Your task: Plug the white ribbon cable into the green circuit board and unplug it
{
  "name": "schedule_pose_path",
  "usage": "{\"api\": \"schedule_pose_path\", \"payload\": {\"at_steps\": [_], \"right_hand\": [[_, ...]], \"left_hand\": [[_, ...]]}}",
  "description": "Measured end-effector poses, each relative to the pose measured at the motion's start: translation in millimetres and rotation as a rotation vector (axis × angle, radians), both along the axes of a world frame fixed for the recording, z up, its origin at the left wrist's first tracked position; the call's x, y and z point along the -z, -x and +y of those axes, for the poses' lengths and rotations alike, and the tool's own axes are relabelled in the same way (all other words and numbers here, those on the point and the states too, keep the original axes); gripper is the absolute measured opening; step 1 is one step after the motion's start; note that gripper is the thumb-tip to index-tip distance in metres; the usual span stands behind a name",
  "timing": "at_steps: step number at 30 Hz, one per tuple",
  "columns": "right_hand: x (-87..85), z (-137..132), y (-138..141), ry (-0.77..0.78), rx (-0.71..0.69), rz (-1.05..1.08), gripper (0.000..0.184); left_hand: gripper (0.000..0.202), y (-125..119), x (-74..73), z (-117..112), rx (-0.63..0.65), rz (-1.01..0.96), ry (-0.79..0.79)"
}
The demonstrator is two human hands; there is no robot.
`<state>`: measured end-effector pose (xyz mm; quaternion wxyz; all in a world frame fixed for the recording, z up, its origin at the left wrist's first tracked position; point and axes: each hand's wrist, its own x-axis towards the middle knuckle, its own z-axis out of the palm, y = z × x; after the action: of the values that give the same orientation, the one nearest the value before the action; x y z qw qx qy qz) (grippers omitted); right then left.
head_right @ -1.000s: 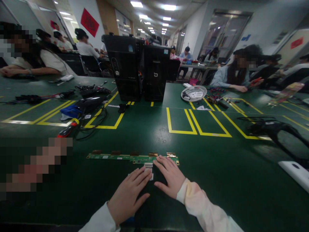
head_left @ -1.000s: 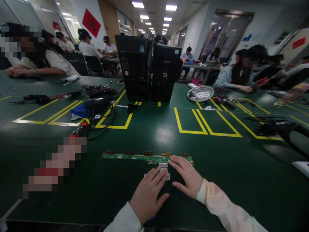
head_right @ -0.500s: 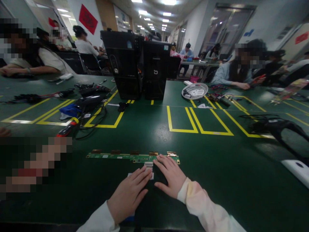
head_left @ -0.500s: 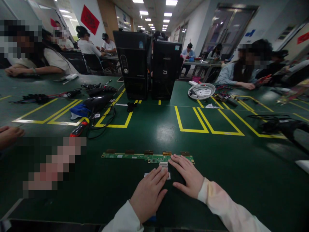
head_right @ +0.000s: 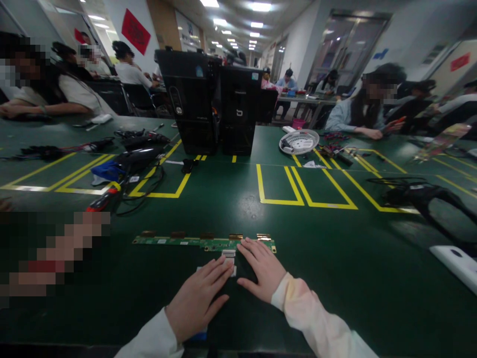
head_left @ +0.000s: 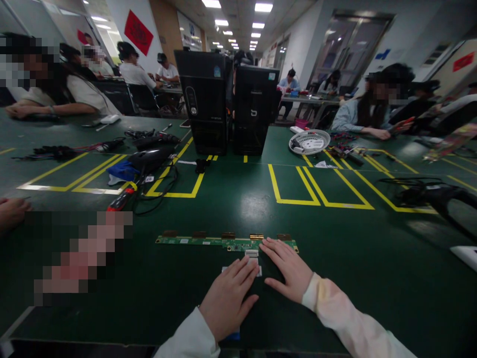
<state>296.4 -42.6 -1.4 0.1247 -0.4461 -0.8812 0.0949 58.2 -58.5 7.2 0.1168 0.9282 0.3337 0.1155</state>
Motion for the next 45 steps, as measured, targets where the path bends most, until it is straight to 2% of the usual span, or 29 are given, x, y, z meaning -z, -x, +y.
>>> {"api": "schedule_pose_path", "payload": {"at_steps": [23, 31, 45], "right_hand": [[-3.9, -0.2, 0.8, 0.01, -0.015, 0.004, 0.073], [-5.6, -1.6, 2.1, 0.034, -0.006, 0.002, 0.078], [-8.4, -2.5, 0.4, 0.064, -0.019, 0.015, 0.075]], "left_hand": [[0.054, -1.4, 4.7, 0.7, -0.019, -0.007, -0.005], [0.055, -2.1, -0.6, 4.4, -0.005, 0.027, 0.016], [0.054, 2.6, -6.2, 14.2, 0.063, 0.035, 0.019]]}}
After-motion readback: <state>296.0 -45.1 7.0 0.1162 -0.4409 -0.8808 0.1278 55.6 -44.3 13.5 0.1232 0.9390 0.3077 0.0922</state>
